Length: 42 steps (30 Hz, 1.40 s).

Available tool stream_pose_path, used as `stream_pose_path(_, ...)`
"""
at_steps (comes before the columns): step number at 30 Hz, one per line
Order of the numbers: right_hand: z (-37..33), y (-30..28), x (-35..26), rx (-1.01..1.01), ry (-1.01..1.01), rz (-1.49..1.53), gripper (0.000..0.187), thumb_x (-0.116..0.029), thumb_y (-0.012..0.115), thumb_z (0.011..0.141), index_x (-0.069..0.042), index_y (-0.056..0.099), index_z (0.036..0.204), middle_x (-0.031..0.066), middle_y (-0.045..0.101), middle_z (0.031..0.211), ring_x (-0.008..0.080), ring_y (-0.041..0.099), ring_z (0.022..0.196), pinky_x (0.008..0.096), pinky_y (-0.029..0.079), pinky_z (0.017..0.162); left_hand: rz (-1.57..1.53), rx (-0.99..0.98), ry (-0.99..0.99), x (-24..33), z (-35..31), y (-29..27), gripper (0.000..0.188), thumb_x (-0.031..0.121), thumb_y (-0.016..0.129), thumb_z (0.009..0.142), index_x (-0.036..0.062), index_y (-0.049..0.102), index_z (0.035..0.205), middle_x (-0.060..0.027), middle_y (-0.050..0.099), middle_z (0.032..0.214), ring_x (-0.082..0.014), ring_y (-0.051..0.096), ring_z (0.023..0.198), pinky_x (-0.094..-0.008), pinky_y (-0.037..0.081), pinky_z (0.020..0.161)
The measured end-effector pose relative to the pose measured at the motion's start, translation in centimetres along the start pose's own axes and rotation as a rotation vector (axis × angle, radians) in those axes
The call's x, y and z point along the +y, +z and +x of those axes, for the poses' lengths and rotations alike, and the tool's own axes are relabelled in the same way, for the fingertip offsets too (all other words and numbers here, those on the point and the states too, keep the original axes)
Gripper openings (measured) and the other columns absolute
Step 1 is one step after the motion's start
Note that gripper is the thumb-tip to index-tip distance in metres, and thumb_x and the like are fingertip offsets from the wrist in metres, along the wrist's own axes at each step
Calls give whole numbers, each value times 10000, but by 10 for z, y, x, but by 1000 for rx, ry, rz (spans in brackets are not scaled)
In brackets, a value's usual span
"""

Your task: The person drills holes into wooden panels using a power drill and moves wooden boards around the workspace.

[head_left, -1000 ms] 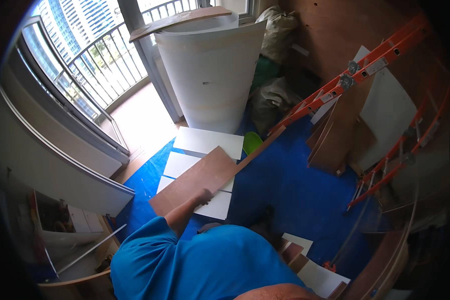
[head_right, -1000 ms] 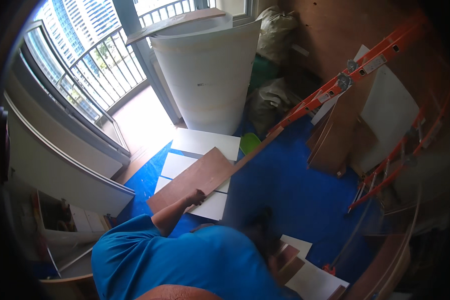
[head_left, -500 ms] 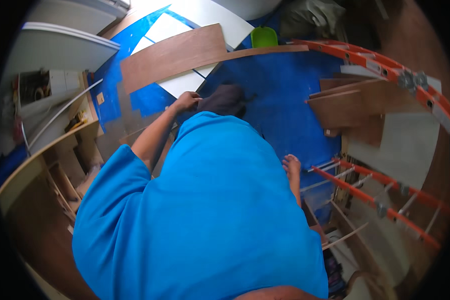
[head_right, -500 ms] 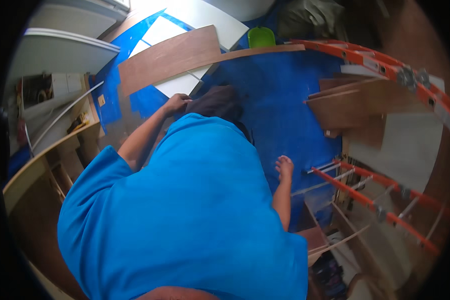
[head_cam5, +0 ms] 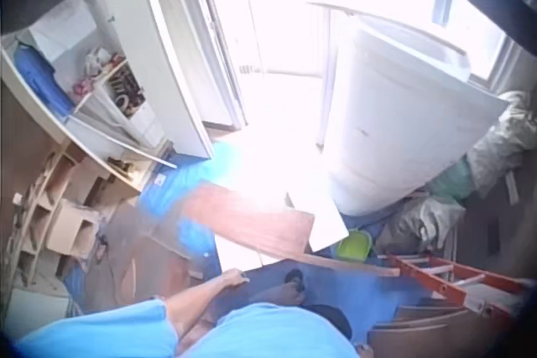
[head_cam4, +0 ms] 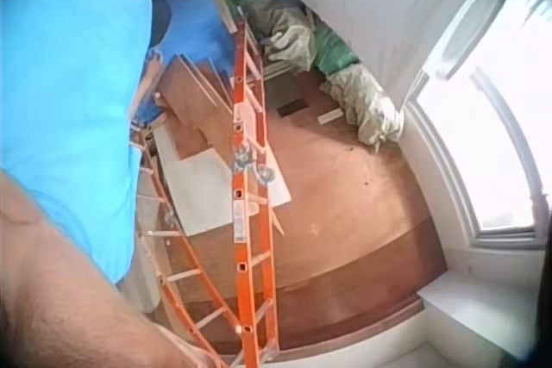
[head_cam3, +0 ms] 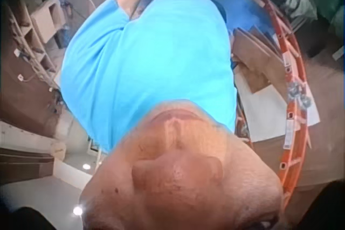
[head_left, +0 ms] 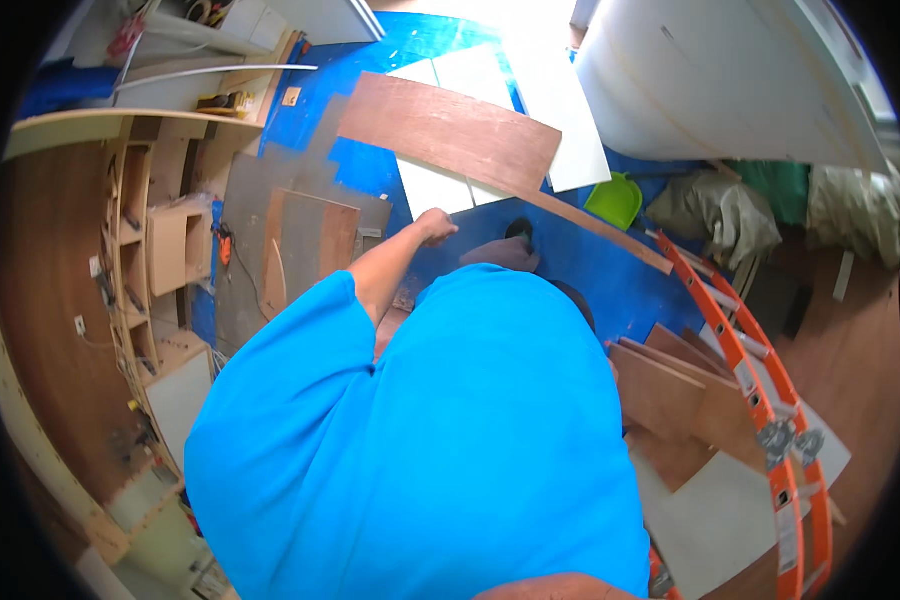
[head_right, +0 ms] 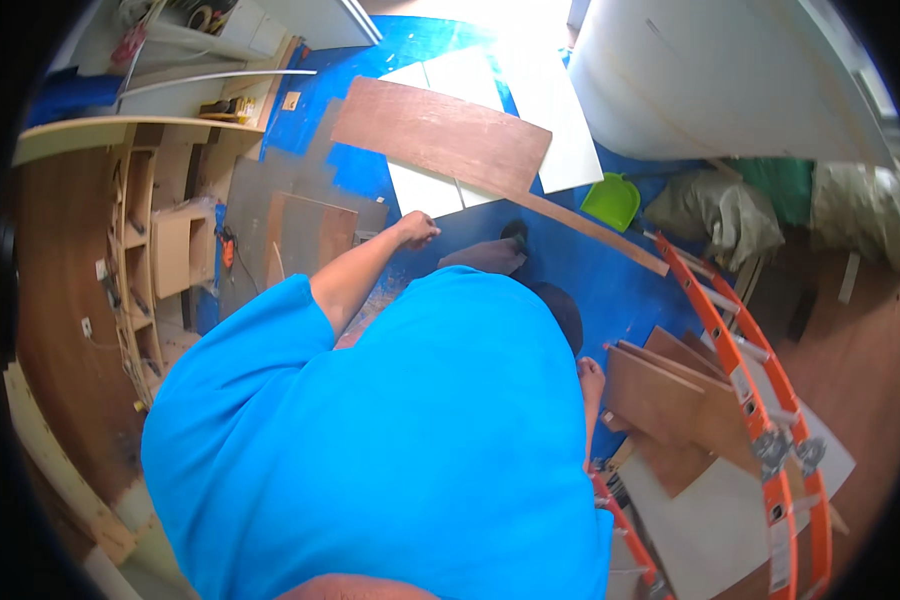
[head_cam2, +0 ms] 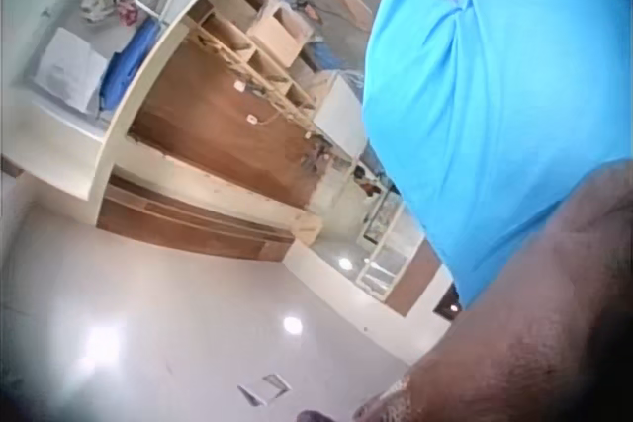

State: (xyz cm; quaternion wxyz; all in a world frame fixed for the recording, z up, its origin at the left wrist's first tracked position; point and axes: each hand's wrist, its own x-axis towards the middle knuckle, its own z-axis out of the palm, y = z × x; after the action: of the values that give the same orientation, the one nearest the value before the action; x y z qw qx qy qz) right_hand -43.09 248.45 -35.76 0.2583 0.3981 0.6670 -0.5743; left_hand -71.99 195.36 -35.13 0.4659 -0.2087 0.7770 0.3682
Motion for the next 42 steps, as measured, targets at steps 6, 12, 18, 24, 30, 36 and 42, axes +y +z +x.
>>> stream_pose_path(6,56,-10,-74,-152,54,-357,292,-261,601,941,-98,670,1173,69,695,1016,213,669,836,374,553,685,-28,210,408,42,-16,-13,370,385,590,882,79,643,682,-107,623,618,-177,599,540,-365,483,552)
stream_pose_path(12,157,-36,-193,-51,-233,-627,306,-296,675,885,-48,708,1062,94,713,874,186,676,699,352,542,604,-621,131,76,-18,-56,49,218,217,640,933,6,647,879,-83,612,671,-184,584,534,-335,465,452)
stream_pose_path(18,211,-31,-304,-156,-449,-341,314,-264,679,882,-22,697,1081,90,719,895,169,667,718,345,543,678,537,362,321,-93,-67,107,305,300,655,895,11,683,803,-152,678,735,-288,683,661,-453,543,567)
stream_pose_path(24,259,-78,-300,-318,-148,-320,266,-271,683,887,-49,700,1032,73,705,876,173,689,753,326,533,560,287,472,441,-4,-64,133,283,292,677,898,10,703,916,-146,699,795,-278,699,685,-422,557,578)
stream_pose_path(30,354,-142,-229,-358,-163,-595,306,-289,682,894,-40,681,1070,100,696,927,245,701,765,384,545,561,-451,360,205,171,-95,114,267,190,655,930,-9,663,1108,-105,709,882,-199,693,687,-311,566,583)
stream_pose_path(36,349,-156,-242,-434,24,-230,360,-334,683,898,-18,674,1071,115,691,948,279,690,735,411,535,585,-558,447,110,177,-135,151,254,173,650,928,-13,667,1100,-108,708,883,-197,682,676,-309,558,582)
stream_pose_path(42,362,-166,-310,-505,-322,-991,336,-343,658,917,-25,693,1021,97,679,909,180,648,722,345,518,613,-233,412,13,125,-136,214,255,207,701,883,-7,710,1022,-130,721,848,-206,692,713,-351,558,602)
